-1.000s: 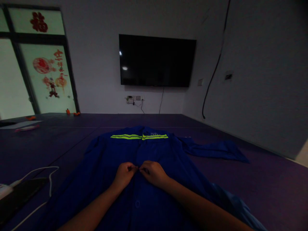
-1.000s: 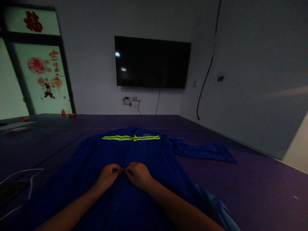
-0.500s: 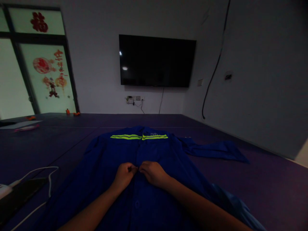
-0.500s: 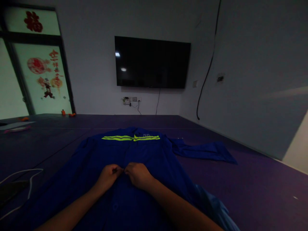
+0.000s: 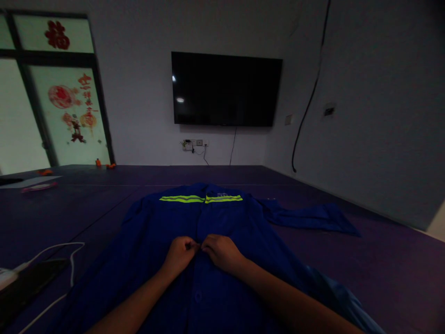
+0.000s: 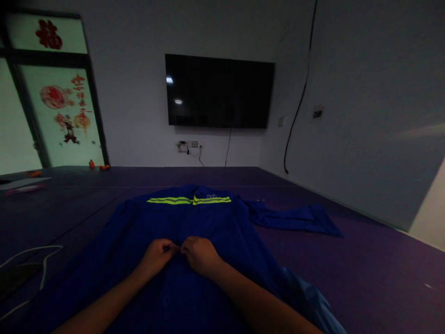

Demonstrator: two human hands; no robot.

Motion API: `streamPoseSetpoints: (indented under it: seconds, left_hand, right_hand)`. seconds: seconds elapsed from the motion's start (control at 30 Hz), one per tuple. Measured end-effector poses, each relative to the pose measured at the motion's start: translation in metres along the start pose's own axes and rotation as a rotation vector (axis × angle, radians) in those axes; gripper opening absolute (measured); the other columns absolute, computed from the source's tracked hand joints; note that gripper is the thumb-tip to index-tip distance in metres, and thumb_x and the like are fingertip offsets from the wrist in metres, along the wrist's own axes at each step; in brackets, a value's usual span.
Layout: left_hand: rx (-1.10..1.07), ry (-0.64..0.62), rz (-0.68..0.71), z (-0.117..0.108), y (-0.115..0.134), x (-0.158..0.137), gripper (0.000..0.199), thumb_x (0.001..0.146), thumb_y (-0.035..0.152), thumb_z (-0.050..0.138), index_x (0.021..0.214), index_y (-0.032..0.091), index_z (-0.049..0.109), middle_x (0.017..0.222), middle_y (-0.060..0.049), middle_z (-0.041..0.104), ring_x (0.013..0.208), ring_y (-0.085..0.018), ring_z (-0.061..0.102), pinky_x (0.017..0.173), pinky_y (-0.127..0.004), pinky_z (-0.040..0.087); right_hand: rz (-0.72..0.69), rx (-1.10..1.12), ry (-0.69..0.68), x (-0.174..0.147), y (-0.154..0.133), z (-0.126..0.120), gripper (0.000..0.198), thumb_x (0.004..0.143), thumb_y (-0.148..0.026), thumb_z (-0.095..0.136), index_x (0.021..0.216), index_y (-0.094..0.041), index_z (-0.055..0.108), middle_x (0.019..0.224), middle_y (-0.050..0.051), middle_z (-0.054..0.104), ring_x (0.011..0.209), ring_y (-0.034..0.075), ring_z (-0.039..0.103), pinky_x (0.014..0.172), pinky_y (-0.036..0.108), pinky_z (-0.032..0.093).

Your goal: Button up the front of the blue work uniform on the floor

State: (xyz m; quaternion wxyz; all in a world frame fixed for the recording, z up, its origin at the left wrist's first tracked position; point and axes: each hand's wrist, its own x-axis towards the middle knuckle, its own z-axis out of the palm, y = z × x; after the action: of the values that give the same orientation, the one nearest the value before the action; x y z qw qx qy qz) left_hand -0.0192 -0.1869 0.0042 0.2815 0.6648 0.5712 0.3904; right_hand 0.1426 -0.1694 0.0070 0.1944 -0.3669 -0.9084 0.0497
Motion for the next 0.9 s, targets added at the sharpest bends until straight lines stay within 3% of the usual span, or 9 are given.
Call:
streamPoseSetpoints:
  seconds: [0.27, 0.9]
  left_hand:
    - [0.061, -0.026, -0.006, 0.002, -0.008, 0.002, 0.033, 0.066, 0.041, 0.048, 0.055, 0.012, 0.061, 0.056, -0.004, 0.06, 0.054, -0.015, 0.052, 0.051, -0.024, 0.032]
    - [-0.108, -0.005, 0.019, 0.003, -0.005, 0.0, 0.036, 0.07, 0.045, 0.044, 0.062, 0.013, 0.058, 0.061, -0.002, 0.058, 0.061, -0.015, 0.05, 0.057, -0.024, 0.037]
  right_hand:
    - [-0.028, -0.07, 0.04, -0.002, 0.0, 0.001, 0.018, 0.083, -0.021, 0.042, 0.086, -0.019, 0.06, 0.087, 0.002, 0.062, 0.081, 0.013, 0.056, 0.068, 0.021, 0.038]
    - [-0.065, 0.008, 0.055, 0.0, 0.001, 0.0, 0.019, 0.082, -0.017, 0.042, 0.087, -0.017, 0.06, 0.086, 0.003, 0.061, 0.079, 0.012, 0.056, 0.068, 0.02, 0.038]
